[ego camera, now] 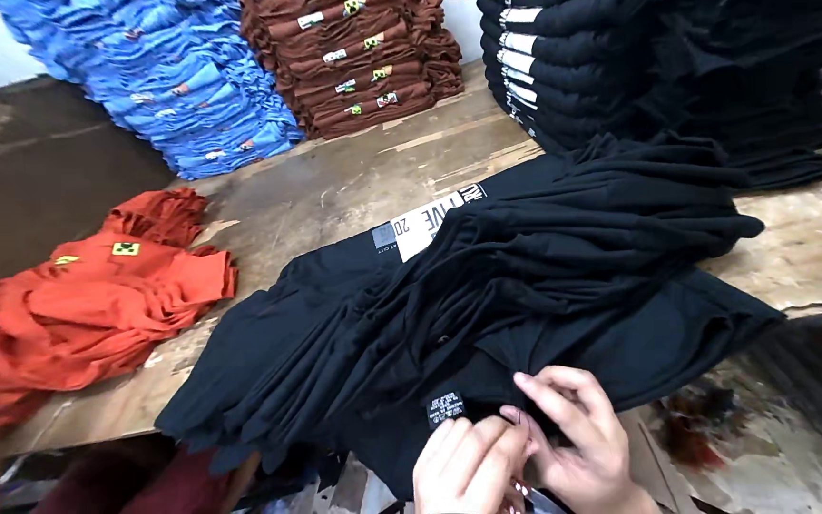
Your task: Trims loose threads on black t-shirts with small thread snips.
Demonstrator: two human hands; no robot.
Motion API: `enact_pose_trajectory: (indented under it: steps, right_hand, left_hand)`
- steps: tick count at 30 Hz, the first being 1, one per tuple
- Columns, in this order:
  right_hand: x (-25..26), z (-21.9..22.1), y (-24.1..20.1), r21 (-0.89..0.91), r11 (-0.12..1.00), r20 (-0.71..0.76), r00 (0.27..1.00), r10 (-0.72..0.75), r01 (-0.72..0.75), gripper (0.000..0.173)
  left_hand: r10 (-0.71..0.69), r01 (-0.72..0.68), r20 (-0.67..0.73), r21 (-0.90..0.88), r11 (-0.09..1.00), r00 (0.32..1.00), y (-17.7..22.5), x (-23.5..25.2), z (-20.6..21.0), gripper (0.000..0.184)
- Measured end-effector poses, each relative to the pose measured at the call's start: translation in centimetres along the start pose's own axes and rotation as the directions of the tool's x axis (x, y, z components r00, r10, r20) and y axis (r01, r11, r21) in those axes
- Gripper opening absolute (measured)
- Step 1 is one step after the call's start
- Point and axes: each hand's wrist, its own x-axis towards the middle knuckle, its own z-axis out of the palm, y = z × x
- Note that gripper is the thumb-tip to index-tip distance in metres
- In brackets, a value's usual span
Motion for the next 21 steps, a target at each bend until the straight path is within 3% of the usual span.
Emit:
enact_pose_trajectory:
  steps: [3, 5, 6, 11, 14, 17, 19, 21]
  right_hand:
    - [-0.5, -0.3, 0.5, -0.086, 0.984, -0.043, 0.986, -0.161, 0.157, 0.019]
    - [-0.8, -1.2, 0.4, -0.095, 0.980, -0.067, 0.982, -0.179, 0.172, 0.015]
    - [-0.9, -1.6, 0.3, -0.102, 0.980, -0.071, 0.981, -0.180, 0.172, 0.014]
    - [-1.6, -2.1, -0.2, -0.103, 0.977, -0.066, 0.978, -0.197, 0.189, 0.015]
    - [-1.8, -1.6, -0.1, -0.122, 0.976, -0.086, 0.978, -0.192, 0.181, 0.013]
    - [-1.5, -1.9, -0.6, -0.208, 0.978, -0.115, 0.992, -0.046, 0.021, 0.009]
    - [-0.7, -1.9, -1.0, -0.246, 0.956, -0.075, 0.987, 0.142, -0.157, 0.015]
    - [0.0, -1.5, -1.2, -0.156, 0.951, 0.011, 0.962, 0.272, -0.267, 0.017]
  left_hand:
    - [-0.137, 0.138, 0.020, -0.142, 0.980, 0.990, -0.7, 1.1, -0.4, 0.014]
    - [-0.199, 0.204, 0.052, -0.141, 0.969, 0.979, -1.6, 1.9, -1.3, 0.032]
    - [-0.189, 0.194, 0.052, -0.121, 0.974, 0.981, -2.2, 2.2, -1.5, 0.035]
    - [-0.026, 0.028, 0.029, -0.047, 0.998, 0.999, -3.3, 2.6, 0.2, 0.019]
    - [-0.017, 0.018, 0.017, -0.061, 0.998, 1.000, -3.5, 3.0, 0.7, 0.012]
    - [-0.138, 0.146, 0.108, -0.063, 0.987, 0.985, -3.6, 3.3, 0.1, 0.021]
    - [-0.239, 0.271, 0.297, -0.074, 0.960, 0.925, -3.8, 3.7, -0.2, 0.036]
    - [-0.224, 0.325, 0.464, -0.150, 0.934, 0.857, -4.1, 4.2, -0.3, 0.050]
